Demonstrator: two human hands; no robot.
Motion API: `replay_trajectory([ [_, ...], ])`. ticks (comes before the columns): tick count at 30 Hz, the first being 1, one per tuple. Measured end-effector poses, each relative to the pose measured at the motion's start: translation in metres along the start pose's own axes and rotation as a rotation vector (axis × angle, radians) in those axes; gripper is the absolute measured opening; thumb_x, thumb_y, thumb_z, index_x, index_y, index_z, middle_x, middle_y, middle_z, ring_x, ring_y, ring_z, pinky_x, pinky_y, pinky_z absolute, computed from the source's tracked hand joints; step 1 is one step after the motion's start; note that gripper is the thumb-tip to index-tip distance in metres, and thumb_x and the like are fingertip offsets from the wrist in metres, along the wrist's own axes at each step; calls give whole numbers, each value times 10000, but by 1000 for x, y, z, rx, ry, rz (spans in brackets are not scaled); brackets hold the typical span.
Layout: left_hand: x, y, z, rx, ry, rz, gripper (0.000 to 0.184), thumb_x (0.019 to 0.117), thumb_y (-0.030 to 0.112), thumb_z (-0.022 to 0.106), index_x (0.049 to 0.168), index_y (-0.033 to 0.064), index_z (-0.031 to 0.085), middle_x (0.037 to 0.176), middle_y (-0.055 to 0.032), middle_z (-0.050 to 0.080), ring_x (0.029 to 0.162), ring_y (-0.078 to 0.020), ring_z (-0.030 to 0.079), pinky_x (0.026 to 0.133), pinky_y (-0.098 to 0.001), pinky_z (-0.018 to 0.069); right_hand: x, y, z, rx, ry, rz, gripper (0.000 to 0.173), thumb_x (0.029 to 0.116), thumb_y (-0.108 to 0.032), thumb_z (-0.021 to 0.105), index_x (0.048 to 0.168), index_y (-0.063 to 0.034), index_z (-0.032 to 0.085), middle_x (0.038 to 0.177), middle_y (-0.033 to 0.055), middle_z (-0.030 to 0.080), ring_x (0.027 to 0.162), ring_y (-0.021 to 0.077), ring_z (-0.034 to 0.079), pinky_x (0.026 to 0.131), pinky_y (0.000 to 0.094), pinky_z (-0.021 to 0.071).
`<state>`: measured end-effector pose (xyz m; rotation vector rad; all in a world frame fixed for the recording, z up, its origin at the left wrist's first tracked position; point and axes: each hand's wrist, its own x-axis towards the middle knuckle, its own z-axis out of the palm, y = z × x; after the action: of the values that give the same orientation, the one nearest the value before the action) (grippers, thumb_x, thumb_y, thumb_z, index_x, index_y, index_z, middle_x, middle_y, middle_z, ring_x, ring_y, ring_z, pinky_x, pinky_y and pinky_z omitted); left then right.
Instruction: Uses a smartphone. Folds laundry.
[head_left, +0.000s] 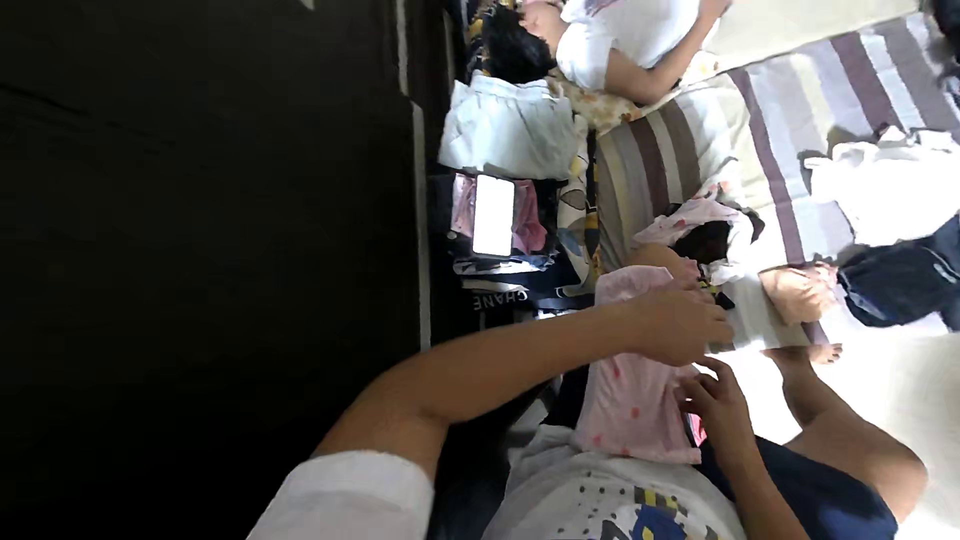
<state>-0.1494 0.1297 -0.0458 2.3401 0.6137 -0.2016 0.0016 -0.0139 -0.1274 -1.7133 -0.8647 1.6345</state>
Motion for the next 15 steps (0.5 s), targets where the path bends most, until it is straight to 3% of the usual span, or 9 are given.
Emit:
replay_trajectory([
  [2,25,-14,-2,114,-211,-57,378,959,147,655,1296,-20,621,1299,-228,621,1281,-419,539,1088,-633,366,-2,2,2,-95,51,-159,356,929,-27,605,1264,68,533,874,89,654,689,99,656,624,290,587],
  [3,33,-19,-1,159,-264,-84,363,937,165,689,1232,-40,639,1220,-240,650,1216,-432,576,1046,-650,394,-4,4,1,-162,77,-239,315,926,-47,603,1216,73,568,867,89,638,688,96,627,632,283,563],
  [6,37,-13,-10,228,-365,-174,258,912,145,722,1060,-63,686,1109,-232,683,1134,-426,594,1068,-672,323,-15,13,-8,-328,147,-394,231,916,-45,596,1109,79,619,837,104,642,676,94,604,628,272,533],
  [8,34,-7,-18,276,-387,-232,251,908,182,728,1043,-29,711,1128,-202,688,1152,-406,584,1064,-663,324,-19,20,-15,-393,136,-380,209,918,-48,599,1084,77,622,817,105,643,669,97,604,627,275,526],
  [10,30,-11,-24,290,-369,-288,278,892,262,741,1039,26,732,1142,-172,686,1153,-392,580,1058,-665,332,-19,29,-18,-401,85,-323,196,910,-47,612,1063,73,638,823,121,664,678,138,634,641,332,553],
  [12,25,-19,-23,303,-281,-290,284,869,281,759,1049,62,737,1146,-142,686,1169,-367,576,1116,-666,283,-15,32,-18,-390,32,-286,186,906,-48,629,1054,64,644,816,110,666,672,136,631,640,341,554],
  [15,12,-26,-15,268,21,-155,265,946,76,660,1192,-17,695,1310,-196,646,1323,-381,532,1224,-639,157,-7,26,-13,-365,-17,-261,181,910,-41,626,1059,62,636,817,86,663,665,97,625,630,302,556],
])
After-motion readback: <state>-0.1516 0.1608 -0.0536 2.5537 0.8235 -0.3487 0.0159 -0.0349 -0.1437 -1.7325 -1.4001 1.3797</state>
